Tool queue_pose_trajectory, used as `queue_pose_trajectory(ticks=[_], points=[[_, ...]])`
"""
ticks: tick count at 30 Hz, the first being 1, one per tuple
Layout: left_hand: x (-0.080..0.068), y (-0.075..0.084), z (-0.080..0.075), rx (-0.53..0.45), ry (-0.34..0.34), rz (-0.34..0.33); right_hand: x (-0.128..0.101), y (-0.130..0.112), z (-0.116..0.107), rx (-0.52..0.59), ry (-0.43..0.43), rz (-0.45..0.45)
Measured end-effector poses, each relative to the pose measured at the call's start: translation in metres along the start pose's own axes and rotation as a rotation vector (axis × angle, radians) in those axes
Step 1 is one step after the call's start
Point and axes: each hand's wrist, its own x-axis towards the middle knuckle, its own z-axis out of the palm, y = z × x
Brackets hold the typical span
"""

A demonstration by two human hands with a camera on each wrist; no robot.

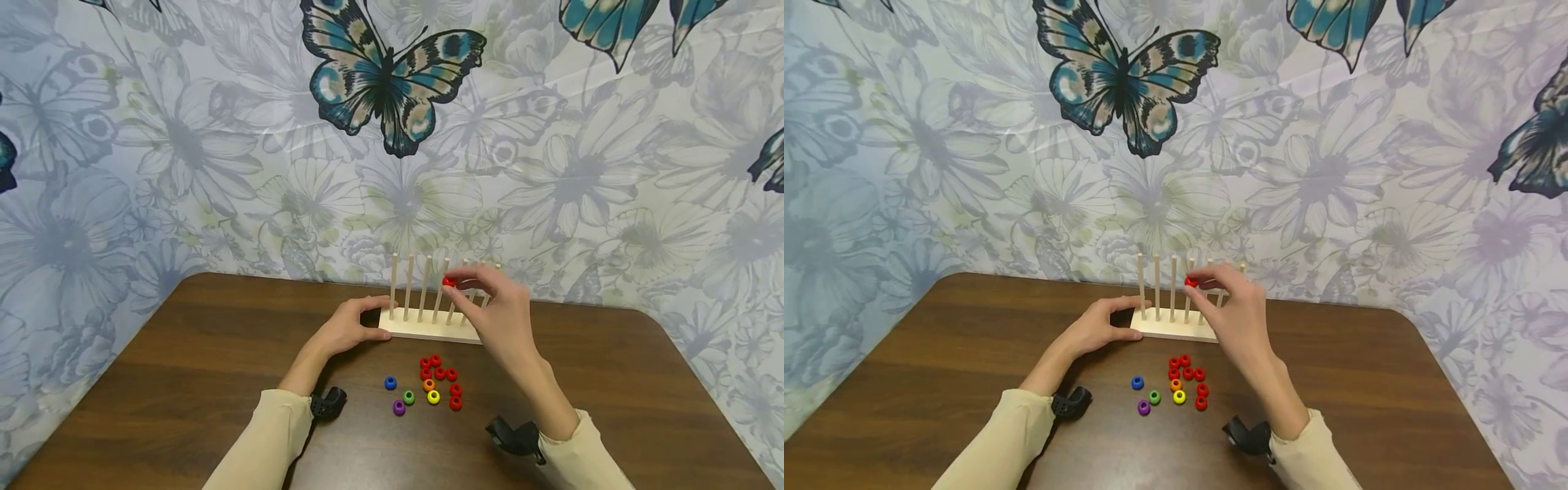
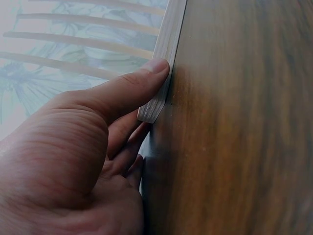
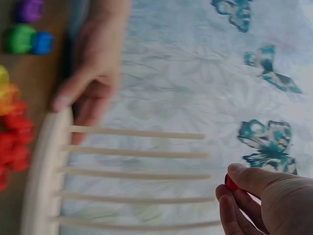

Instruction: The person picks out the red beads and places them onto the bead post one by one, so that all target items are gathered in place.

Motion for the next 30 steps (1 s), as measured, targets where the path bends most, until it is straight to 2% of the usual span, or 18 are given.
queue_pose_trajectory(ticks=[2, 6, 12, 19, 30], points=[[0.0, 0.0, -0.001, 0.003, 0.0, 0.001, 0.011, -0.006, 0.005, 0.012, 0.035, -0.02], [-0.001, -0.001, -0.002, 0.002, 0.002, -0.003, 0.029, 0.003, 0.022, 0.021, 0.079, -0.06], [-0.001, -0.003, -0.001, 0.005, 0.001, -0.012, 0.044, 0.012, 0.045, 0.005, 0.079, -0.081], [-0.001, -0.003, 0.001, -0.006, 0.004, -0.012, 0.045, 0.016, 0.056, -0.048, 0.032, -0.094], [-0.002, -0.004, 0.001, 0.002, 0.006, -0.01, 0.042, 0.021, 0.056, -0.102, -0.025, -0.053]])
